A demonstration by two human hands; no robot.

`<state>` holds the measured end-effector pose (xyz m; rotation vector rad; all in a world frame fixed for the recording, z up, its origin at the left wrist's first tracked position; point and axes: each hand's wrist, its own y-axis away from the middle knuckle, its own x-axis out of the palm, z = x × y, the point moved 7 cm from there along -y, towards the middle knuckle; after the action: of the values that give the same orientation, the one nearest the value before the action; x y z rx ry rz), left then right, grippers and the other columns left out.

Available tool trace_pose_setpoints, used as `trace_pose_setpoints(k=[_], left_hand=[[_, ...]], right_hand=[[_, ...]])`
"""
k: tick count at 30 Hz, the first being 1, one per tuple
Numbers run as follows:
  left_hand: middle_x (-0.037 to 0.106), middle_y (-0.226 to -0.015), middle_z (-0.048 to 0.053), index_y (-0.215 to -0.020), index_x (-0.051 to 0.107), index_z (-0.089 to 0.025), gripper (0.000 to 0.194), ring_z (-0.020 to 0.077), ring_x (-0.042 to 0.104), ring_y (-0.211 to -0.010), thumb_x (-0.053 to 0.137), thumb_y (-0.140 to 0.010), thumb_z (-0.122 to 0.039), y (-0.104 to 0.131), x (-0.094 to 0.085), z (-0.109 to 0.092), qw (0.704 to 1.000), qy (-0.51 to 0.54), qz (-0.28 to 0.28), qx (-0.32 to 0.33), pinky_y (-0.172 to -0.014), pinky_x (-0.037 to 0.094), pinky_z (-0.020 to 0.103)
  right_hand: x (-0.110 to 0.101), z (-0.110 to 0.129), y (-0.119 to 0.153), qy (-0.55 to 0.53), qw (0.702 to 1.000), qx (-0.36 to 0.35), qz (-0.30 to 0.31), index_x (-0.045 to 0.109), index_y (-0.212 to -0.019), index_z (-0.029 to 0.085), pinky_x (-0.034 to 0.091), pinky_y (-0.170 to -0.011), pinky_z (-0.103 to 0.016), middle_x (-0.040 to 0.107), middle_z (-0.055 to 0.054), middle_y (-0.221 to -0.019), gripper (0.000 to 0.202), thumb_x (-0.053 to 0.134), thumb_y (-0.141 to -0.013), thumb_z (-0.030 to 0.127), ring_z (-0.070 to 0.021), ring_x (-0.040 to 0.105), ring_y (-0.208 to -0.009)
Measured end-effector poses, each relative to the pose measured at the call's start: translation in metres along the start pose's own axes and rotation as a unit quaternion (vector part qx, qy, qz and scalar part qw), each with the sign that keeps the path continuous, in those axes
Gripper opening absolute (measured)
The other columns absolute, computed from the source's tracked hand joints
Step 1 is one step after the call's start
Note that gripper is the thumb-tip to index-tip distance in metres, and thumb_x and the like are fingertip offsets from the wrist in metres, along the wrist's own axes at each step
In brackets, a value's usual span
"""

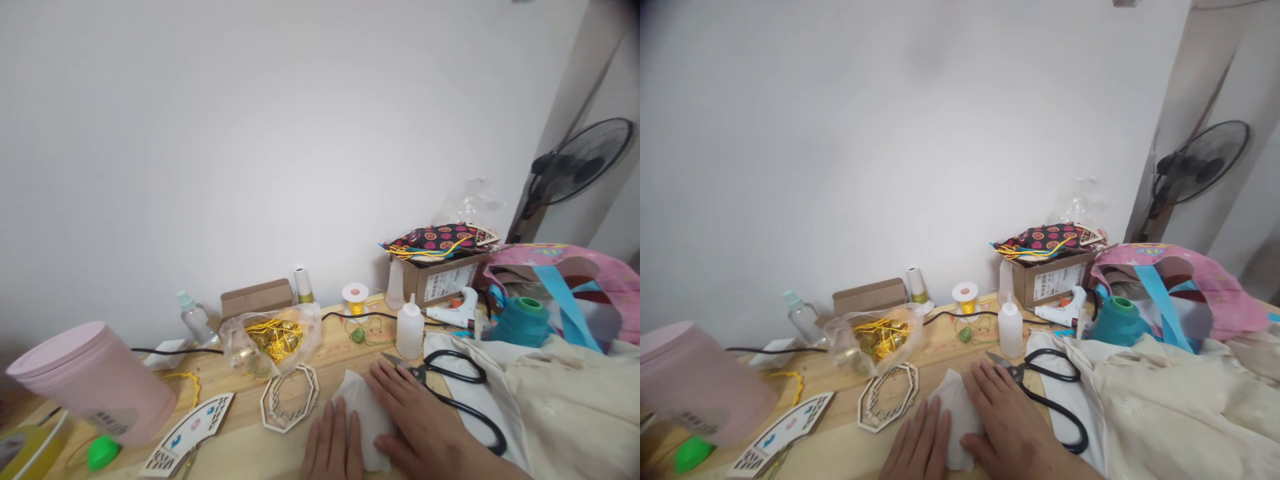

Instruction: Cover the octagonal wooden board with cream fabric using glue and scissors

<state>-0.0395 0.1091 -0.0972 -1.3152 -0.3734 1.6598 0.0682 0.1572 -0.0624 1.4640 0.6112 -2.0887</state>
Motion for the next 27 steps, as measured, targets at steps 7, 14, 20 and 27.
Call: trace_pose_setpoints(k=[7,14,20,27], left_hand=[[0.067,-0.096,0.008,-0.134,0.003,-0.010,0.062,0.0192,0.060,-0.091,0.028,-0.078,-0.003,0.004,0.009,0.010,0.999,-0.006,0.032,-0.031,-0.076,0.044,0.031],[0.067,-0.096,0.007,-0.119,0.041,-0.014,0.053,0.0193,0.060,-0.090,0.032,-0.070,0.004,-0.001,0.004,0.007,0.999,-0.015,0.038,0.012,-0.074,0.045,0.031],[0.067,-0.097,0.007,-0.099,0.055,-0.016,0.034,0.0213,0.059,-0.090,0.041,-0.071,-0.003,-0.003,0.005,0.011,0.997,-0.033,0.035,0.056,-0.075,0.043,0.032],[0.063,-0.104,0.012,-0.129,0.029,-0.008,0.069,0.0225,0.059,-0.093,0.041,-0.075,-0.049,-0.002,0.022,0.019,0.991,0.060,0.081,0.093,-0.072,0.046,0.028]], right_hand=[[-0.006,0.006,0.000,-0.030,0.999,-0.004,-0.016,0.034,-0.128,0.012,0.025,-0.100,-0.047,0.036,-0.012,-0.132,0.070,0.059,-0.067,0.032,-0.0291,0.027,-0.123],[-0.005,-0.001,0.003,-0.037,0.996,-0.007,-0.083,0.041,-0.124,0.011,0.030,-0.099,-0.043,0.047,-0.012,-0.126,0.055,0.052,-0.070,0.019,-0.0243,0.038,-0.118],[0.003,-0.005,0.004,-0.054,0.993,-0.004,-0.109,0.037,-0.126,0.011,0.026,-0.100,-0.043,0.044,-0.012,-0.128,0.058,0.049,-0.069,0.016,-0.0217,0.035,-0.120],[0.000,-0.002,0.002,-0.078,0.995,0.021,-0.056,0.039,-0.125,0.010,0.022,-0.101,-0.046,0.043,-0.012,-0.129,0.061,0.050,-0.065,0.013,-0.0233,0.033,-0.121]])
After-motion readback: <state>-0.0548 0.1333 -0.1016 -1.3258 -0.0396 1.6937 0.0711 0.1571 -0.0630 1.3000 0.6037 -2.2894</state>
